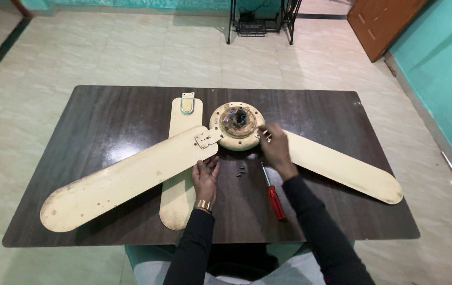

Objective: The person uses a red screwdriver to remove screws from the fan blade mounts and detaches each blade from the fan hub. The blades are placed on the table, and the hub is briefly inspected before the person begins reattaching the first blade.

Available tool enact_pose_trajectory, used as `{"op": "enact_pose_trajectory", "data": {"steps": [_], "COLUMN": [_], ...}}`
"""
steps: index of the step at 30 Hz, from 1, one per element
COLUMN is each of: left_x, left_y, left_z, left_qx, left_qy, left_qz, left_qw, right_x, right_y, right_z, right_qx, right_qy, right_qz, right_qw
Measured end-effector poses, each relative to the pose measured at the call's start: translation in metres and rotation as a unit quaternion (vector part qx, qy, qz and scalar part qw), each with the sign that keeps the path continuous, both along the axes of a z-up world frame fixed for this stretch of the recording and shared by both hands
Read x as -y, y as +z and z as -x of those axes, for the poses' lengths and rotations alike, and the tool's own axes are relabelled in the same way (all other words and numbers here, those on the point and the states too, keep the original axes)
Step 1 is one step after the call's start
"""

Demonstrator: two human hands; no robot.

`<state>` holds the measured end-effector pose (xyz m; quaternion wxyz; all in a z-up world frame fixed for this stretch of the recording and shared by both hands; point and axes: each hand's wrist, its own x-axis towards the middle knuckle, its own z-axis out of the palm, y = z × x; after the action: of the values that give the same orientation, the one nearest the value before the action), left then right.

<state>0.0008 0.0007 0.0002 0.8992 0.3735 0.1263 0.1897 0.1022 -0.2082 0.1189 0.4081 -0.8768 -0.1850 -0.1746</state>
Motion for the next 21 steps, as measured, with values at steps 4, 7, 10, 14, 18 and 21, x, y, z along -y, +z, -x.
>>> {"op": "enact_pose_trajectory", "data": {"steps": [4, 7, 10, 14, 18, 21], "left_x": [0.000, 0.000, -0.001, -0.001, -0.001, -0.002], "left_y": [-0.005, -0.009, -0.008, -0.008, -0.007, -0.006], "left_z": [0.001, 0.001, -0.003, -0.002, -0.002, -0.002], "left_qx": [0.000, 0.010, 0.012, 0.014, 0.009, -0.004], "left_qy": [-0.007, -0.004, 0.000, -0.002, -0.004, -0.002], "left_qz": [0.001, 0.003, 0.003, 0.004, -0.001, 0.006], "left_qw": [1.000, 1.000, 1.000, 1.000, 1.000, 1.000], "right_x": [-0.015, -0.024, -0.030, -0.025, 0.005, 0.051], "right_y": [-0.020, -0.029, -0.026, -0.024, -0.023, -0.023], "right_z": [0.061, 0.083, 0.085, 0.086, 0.081, 0.080], "right_qx": [-0.041, 0.004, 0.005, -0.032, 0.066, 0.060], "right_qy": [0.083, 0.085, 0.061, 0.063, 0.082, -0.056], "right_qz": [0.026, 0.085, 0.133, 0.130, 0.018, 0.093], "right_qw": [0.995, 0.993, 0.989, 0.989, 0.994, 0.992]}}
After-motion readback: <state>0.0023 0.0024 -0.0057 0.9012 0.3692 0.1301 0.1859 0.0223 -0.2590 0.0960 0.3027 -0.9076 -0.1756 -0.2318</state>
